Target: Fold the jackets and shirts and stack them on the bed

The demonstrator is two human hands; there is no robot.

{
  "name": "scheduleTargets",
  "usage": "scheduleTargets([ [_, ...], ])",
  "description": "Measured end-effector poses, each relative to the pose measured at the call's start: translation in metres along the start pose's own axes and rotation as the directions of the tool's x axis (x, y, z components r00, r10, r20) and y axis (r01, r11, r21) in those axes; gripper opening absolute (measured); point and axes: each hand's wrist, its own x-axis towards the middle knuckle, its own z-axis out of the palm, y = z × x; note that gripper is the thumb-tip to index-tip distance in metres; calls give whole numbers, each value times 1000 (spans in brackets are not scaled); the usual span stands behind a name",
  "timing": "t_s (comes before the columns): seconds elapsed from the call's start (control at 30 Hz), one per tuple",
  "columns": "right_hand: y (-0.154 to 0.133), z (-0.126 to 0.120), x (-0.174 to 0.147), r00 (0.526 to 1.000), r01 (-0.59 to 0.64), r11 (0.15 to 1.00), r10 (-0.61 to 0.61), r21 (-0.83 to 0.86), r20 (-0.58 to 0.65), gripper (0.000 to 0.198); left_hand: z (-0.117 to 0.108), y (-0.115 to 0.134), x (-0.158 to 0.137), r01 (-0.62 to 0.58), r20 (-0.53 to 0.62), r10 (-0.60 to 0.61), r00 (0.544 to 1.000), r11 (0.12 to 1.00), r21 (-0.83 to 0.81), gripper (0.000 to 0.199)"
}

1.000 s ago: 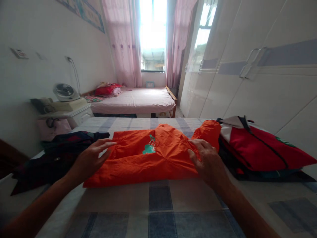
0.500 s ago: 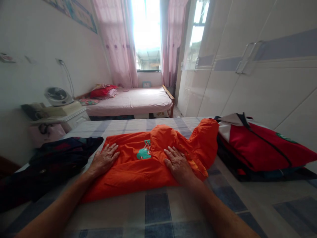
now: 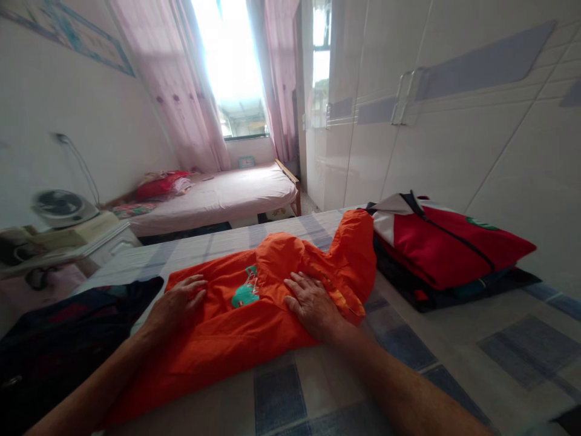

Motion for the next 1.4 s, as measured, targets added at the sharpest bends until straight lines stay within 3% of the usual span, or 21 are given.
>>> scheduleTargets([
  [0.13,1,1,0,1000,-12,1000,12,17,10,49,-12,41,36,-23,23,33,999,947,-322,44],
  [0.27,2,1,0,1000,5,1000,-5,30,9,50,1,79,82,5,103,44,994,900,-436,43],
  [0.4,3,0,0,1000,7,999,-7,49,10,49,20,97,123,142,102,-105,989,855,-499,45],
  [0.53,2,-2,0,1000,-16,996,16,92,4,48,29,103,142,237,127,-202,971,749,-618,45],
  [0.7,1,-3,0,1000,-5,991,7,132,-19,46,27,116,141,269,199,-190,962,501,-823,51],
  [0.87,1,-5,-1,981,96,964,-49,249,-188,33,-5,125,120,154,131,-118,984,216,-964,72],
  [0.93,1,-9,-2,936,163,952,-66,260,-346,30,-25,118,99,83,78,-74,994,80,-993,78],
  [1.03,-1,-14,-5,804,204,965,-67,167,-590,31,-48,92,55,58,55,39,998,-78,-995,80],
  [1.1,-2,-15,-7,739,201,973,-78,109,-669,35,-55,67,25,138,136,91,987,-20,-990,74],
  [1.23,-5,-8,-8,732,221,973,-119,68,-671,37,-49,19,-19,308,325,-6,946,331,-892,54],
  [1.33,-6,-4,-7,751,209,976,-124,56,-649,44,-45,11,-36,261,202,-167,965,535,-804,49],
  [1.4,-5,-6,-6,784,197,980,-147,18,-603,50,-49,24,-49,147,45,-172,984,646,-749,47],
])
